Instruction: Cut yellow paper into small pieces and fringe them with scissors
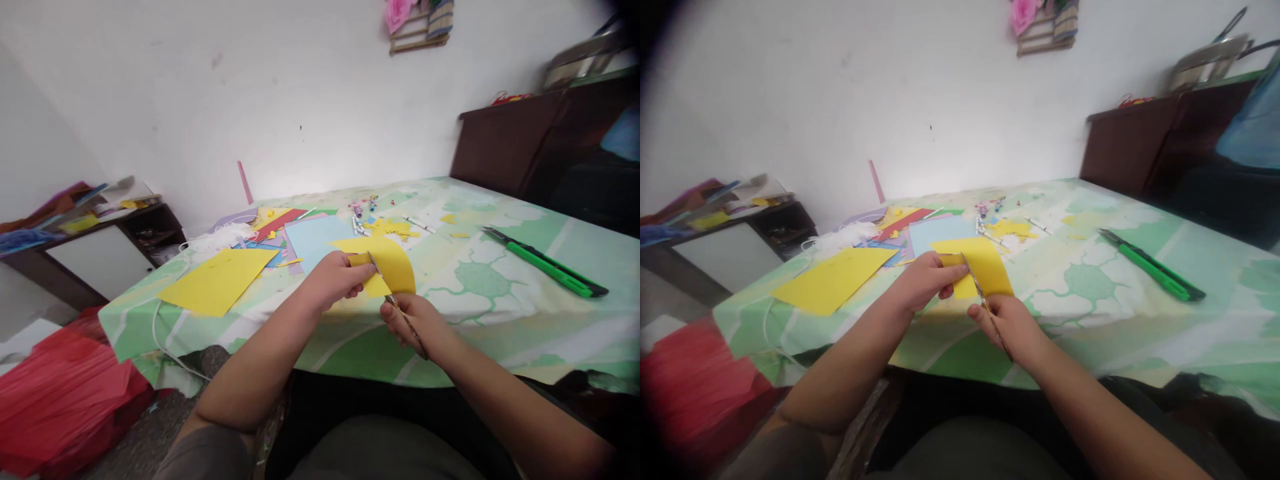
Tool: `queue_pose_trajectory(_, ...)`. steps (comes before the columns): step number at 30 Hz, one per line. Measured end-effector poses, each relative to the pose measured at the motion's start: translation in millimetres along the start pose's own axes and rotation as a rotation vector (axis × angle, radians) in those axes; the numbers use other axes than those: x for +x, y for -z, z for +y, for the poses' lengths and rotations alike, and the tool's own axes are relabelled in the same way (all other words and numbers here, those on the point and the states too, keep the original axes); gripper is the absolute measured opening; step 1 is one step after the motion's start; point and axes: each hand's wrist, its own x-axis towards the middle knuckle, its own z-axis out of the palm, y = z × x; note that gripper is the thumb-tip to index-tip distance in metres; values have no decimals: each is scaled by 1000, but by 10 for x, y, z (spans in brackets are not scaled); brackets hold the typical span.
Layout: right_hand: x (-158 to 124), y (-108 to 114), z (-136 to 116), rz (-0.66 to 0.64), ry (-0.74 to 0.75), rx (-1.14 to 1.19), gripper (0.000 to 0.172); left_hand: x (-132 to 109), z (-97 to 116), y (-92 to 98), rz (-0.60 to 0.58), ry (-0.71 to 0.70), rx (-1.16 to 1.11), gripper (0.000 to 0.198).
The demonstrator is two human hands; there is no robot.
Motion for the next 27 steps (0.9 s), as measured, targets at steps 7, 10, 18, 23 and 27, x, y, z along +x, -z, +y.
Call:
queue_pose_trajectory(7,93,271,38,132,-124,70,44,454,187,-162,-136,-85,-111,23)
queue_pose_trajectory(10,145,428,64,210,-146,75,41,679,256,-275,-203,-88,-193,20)
queue_pose_trajectory(18,254,679,329,338,-155,126,50,1173,190,-546,-312,-119,-231,16)
queue_pose_trajectory(23,227,686,333,297,-129,179,53,1160,118,-565,-303,-134,-236,13)
queue_pose_trajectory(27,188,664,192,218,-84,251,56,1068,107,-549,-288,-160,-253,12)
